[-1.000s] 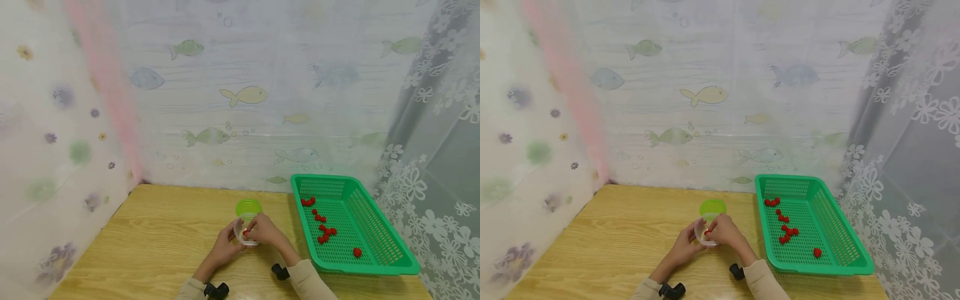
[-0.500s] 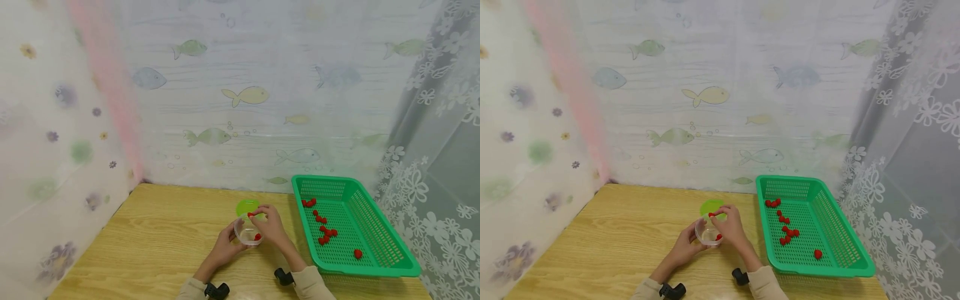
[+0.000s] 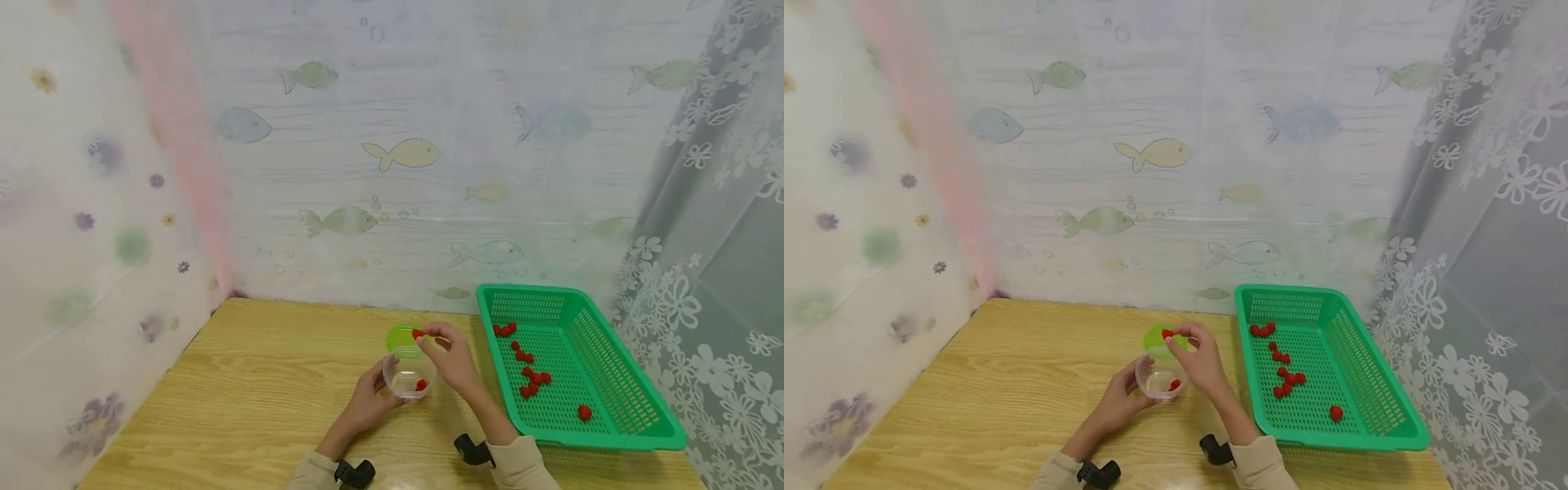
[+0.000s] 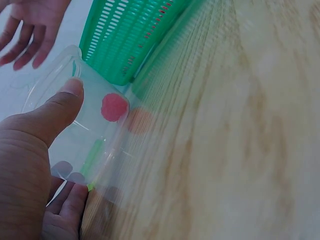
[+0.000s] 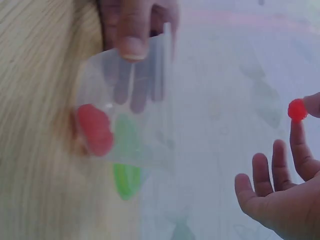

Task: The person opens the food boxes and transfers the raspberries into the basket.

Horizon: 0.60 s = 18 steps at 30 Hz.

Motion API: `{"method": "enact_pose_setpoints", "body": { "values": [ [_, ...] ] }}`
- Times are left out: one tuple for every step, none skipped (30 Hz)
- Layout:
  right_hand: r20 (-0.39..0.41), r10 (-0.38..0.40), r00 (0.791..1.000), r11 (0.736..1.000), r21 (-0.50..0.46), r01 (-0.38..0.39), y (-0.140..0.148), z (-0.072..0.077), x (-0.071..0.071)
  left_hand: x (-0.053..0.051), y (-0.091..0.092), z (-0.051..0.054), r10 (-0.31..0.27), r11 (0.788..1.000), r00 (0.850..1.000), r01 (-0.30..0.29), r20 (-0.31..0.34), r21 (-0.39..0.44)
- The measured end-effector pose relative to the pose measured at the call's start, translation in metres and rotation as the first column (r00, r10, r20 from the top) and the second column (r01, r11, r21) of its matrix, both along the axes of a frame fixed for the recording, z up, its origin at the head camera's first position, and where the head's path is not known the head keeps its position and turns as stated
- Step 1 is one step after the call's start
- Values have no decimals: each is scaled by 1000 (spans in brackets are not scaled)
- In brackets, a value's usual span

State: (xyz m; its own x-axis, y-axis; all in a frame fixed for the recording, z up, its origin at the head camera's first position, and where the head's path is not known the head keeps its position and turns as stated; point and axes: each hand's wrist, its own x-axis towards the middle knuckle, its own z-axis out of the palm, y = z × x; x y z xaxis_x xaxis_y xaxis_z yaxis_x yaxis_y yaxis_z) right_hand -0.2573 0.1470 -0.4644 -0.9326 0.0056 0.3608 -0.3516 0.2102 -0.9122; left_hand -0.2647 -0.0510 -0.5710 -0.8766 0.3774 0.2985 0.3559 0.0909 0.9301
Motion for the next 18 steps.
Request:
{"method": "enact_pose_setpoints", "body": {
  "values": [
    [5, 11, 1000, 1000, -8, -11, 1, 4, 2, 0, 0, 0, 2, 1000, 1000, -2, -1, -1],
    [2, 22, 1000, 1000, -13, -22, 2, 7, 3, 0, 0, 0, 4, 1000, 1000, -4, -4, -2],
    [2, 33, 999, 999, -17, -33, 3, 11, 5, 0, 0, 0, 5, 1000, 1000, -5, -5, -5],
    [0, 42, 999, 999, -19, -42, 4, 15, 6, 0, 0, 0, 6, 1000, 1000, -6, -9, -7],
    [-7, 52, 999, 998, -18, -52, 5, 18, 7, 0, 0, 0, 7, 1000, 1000, -7, -10, -11],
    [-15, 61, 998, 998, -17, -62, 7, 22, 8, 0, 1, 0, 8, 1000, 1000, -8, -13, -14],
    [-25, 67, 997, 998, -8, -67, 9, 26, 10, 0, 1, 0, 8, 1000, 1000, -8, -15, -16],
    [-39, 71, 997, 997, -1, -71, 12, 30, 11, 1, 1, 1, 8, 1000, 1000, -8, -14, -19],
    [-48, 78, 996, 997, 5, -78, 14, 34, 12, 1, 1, 1, 9, 1000, 1000, -9, -11, -20],
    [-64, 91, 994, 996, 9, -90, 17, 39, 13, 1, 0, 1, 10, 1000, 1000, -10, -11, -23],
    [-72, 101, 992, 995, 13, -100, 20, 43, 14, 1, 0, 1, 11, 1000, 1000, -11, -12, -26],
    [-75, 110, 991, 994, 15, -109, 24, 48, 15, 1, 0, 2, 10, 1000, 1000, -11, -18, -28],
    [-80, 123, 989, 992, 16, -122, 28, 53, 16, 1, 0, 2, 8, 1000, 1000, -9, -24, -29],
    [-76, 139, 987, 990, 11, -139, 32, 57, 17, 1, 0, 2, 7, 999, 1000, -8, -29, -31],
    [-70, 155, 985, 988, 7, -155, 37, 61, 17, 1, 0, 2, 4, 1000, 999, -5, -36, -29],
    [-64, 169, 984, 986, 2, -169, 42, 65, 18, 1, 0, 2, 0, 1000, 999, -1, -40, -28],
    [-52, 178, 983, 984, -4, -178, 47, 68, 17, 1, 0, 2, -5, 1000, 999, 4, -45, -22],
    [-51, 189, 981, 982, -6, -189, 52, 71, 17, 1, 0, 2, -9, 1000, 999, 8, -45, -17]
  ]
}}
